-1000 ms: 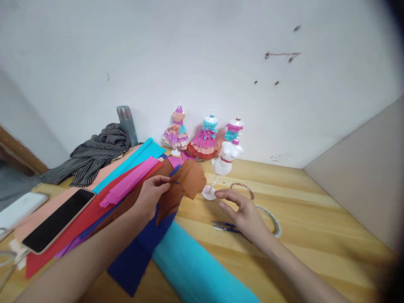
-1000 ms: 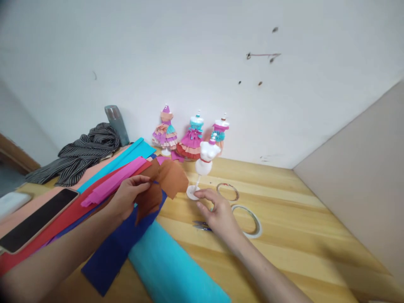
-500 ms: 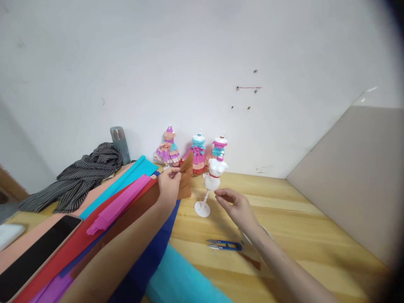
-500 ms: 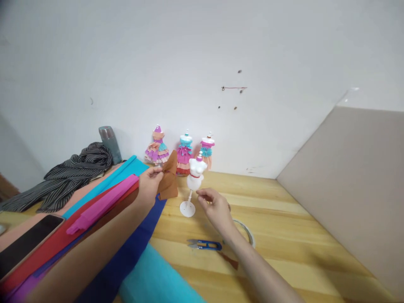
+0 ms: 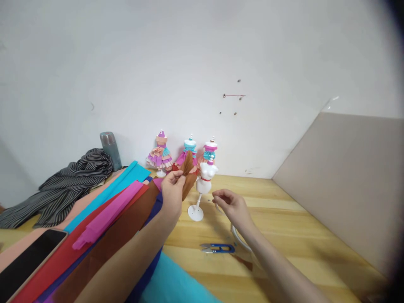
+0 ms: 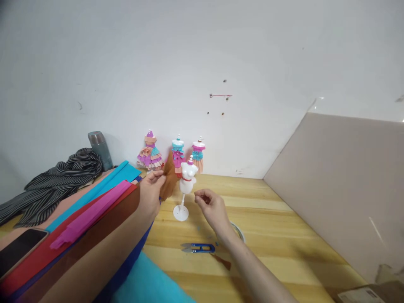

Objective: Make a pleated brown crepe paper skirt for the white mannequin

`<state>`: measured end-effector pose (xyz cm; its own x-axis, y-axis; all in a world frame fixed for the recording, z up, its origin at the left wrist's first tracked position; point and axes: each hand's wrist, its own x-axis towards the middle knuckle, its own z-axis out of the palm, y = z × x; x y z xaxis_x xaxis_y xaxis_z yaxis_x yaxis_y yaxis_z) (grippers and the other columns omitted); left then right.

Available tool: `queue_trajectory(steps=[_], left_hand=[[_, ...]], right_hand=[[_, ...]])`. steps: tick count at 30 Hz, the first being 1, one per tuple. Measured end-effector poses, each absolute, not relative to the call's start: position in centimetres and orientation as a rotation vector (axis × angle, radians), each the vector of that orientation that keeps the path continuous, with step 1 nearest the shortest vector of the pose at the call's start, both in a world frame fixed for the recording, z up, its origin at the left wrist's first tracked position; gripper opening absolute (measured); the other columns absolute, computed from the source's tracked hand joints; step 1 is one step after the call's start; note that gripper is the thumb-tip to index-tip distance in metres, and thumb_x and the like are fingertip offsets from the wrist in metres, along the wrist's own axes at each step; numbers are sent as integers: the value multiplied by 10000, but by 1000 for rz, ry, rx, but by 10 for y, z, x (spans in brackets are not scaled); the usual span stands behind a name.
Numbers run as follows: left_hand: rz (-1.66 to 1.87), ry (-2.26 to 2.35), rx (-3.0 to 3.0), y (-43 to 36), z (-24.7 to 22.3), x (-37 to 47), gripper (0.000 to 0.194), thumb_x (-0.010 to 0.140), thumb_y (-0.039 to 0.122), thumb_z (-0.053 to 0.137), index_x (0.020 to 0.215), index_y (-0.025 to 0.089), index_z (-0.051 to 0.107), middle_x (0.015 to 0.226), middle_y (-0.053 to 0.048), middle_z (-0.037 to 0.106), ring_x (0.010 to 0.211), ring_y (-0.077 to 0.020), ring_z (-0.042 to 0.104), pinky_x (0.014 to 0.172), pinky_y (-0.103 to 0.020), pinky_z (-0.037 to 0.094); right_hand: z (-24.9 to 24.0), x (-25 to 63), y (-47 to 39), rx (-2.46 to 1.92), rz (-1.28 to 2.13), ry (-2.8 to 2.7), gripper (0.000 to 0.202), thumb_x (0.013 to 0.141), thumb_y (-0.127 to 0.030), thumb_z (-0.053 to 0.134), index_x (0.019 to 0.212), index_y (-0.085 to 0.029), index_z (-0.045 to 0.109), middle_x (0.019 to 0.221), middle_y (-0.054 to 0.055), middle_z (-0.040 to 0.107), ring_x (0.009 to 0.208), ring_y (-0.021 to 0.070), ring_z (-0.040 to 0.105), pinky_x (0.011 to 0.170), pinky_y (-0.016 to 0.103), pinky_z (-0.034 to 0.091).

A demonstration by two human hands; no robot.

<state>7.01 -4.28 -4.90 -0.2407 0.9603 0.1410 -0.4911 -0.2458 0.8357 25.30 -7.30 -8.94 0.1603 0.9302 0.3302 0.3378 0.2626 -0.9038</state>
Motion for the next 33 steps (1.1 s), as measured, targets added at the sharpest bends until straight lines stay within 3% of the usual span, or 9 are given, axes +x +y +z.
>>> queue_trajectory(steps=[10, 15, 23, 33], left_hand=[[1593, 657, 741, -52, -49, 92, 285, 557, 287, 763, 783, 153, 651, 772, -29, 702, 681, -139, 642, 697, -285, 490], [1646, 674, 735, -43, -58, 99, 270, 559, 269, 758, 775, 157, 642, 782, -15, 694, 729, -133, 632, 741, -276, 473], [1633, 694, 781, -45, -63, 102, 228, 609, 262, 732, 793, 162, 641, 799, -17, 694, 738, -139, 639, 752, -283, 478], [1667, 751, 872, -41, -70, 108, 168, 653, 238, 699, 796, 160, 658, 774, -11, 670, 751, -142, 629, 763, -277, 476]], right_hand=[[-79, 251, -76, -1250, 677, -1331, 315, 684, -464, 700, 782, -166, 680, 732, 85, 731, 664, 237, 711, 634, 360, 554], [-75, 249, -82, -1225, 649, -1323, 338, 748, -492, 660, 829, -164, 681, 727, 84, 726, 702, 240, 705, 616, 349, 547], [-77, 246, -84, -1174, 563, -1343, 338, 822, -467, 610, 1011, -192, 658, 1047, 114, 702, 986, 253, 659, 805, 403, 545], [-81, 234, -78, -1146, 551, -1392, 339, 806, -386, 629, 1083, -192, 621, 1113, 124, 684, 1041, 243, 646, 855, 420, 550]])
